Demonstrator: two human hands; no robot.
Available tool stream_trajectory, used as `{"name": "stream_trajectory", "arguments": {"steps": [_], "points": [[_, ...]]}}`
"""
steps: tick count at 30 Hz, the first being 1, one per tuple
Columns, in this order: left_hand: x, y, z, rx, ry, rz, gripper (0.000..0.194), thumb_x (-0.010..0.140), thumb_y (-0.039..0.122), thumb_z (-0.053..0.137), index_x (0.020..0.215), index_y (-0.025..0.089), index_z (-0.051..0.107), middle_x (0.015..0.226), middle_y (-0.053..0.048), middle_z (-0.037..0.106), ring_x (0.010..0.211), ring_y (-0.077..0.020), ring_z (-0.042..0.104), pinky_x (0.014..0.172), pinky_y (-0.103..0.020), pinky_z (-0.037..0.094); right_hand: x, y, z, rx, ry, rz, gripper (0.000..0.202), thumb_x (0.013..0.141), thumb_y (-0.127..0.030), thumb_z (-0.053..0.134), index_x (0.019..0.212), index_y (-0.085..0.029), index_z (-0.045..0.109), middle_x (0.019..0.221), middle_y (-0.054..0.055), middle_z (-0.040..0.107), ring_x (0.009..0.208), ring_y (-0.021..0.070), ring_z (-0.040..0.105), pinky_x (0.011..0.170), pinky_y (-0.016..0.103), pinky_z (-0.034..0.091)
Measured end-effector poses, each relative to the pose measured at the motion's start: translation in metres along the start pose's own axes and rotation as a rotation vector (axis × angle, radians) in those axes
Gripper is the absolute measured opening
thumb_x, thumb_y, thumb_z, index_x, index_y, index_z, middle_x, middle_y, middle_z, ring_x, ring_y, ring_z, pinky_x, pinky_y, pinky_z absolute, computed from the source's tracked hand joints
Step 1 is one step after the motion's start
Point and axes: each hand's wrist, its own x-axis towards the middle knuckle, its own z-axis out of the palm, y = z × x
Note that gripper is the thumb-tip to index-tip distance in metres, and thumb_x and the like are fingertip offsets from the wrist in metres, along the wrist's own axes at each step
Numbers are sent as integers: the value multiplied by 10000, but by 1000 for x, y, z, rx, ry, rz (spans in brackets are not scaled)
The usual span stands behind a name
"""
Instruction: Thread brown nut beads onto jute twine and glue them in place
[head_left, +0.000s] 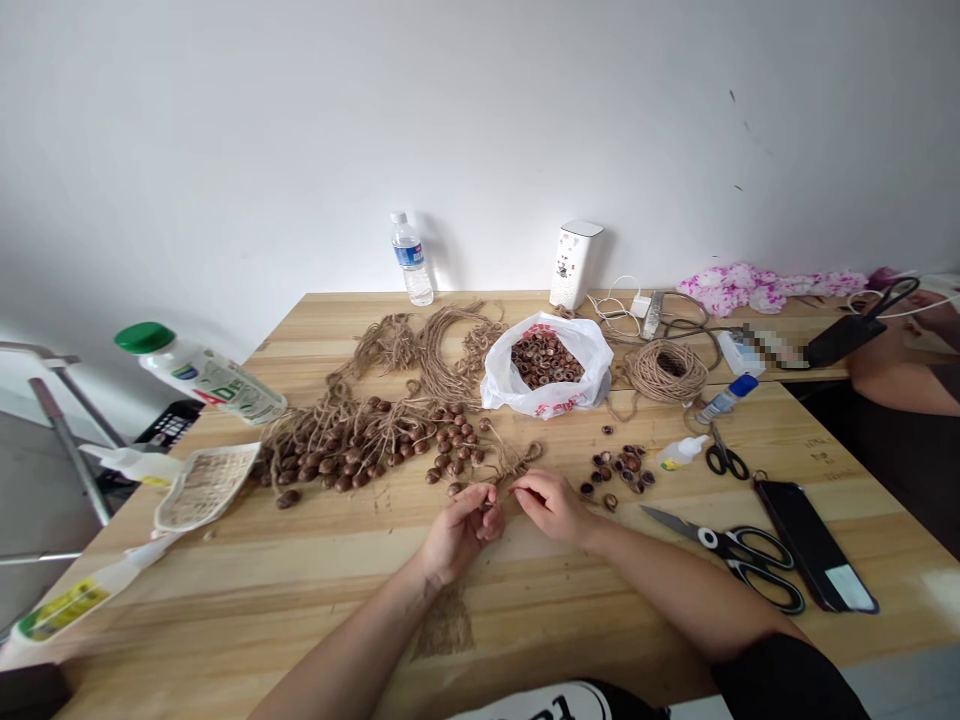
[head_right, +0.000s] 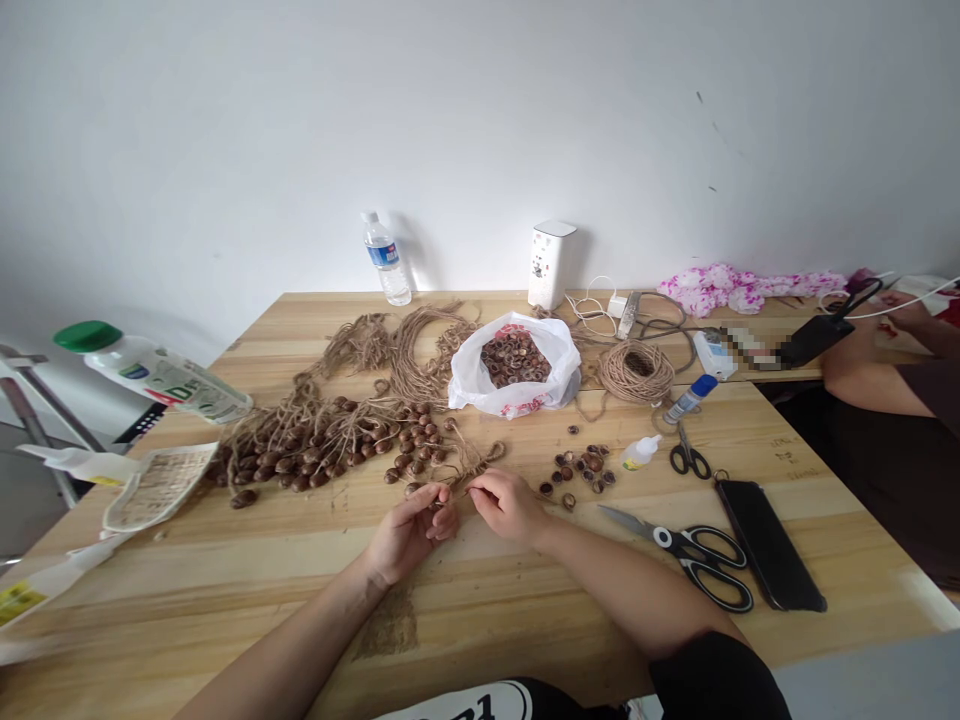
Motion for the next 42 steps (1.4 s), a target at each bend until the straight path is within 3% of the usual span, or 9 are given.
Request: {"name": "stream_trajectory", "arguments": {"steps": [42], "points": [[2,-1,-4,-89,-22,-16,163,832,271,535,737,140,547,497,34,411,424,-65,314,474,-218,240,-1,2,1,8,-3,-10,181,896,-166,465,856,-168,642,715,37,609,656,141,550,621,247,429]]}}
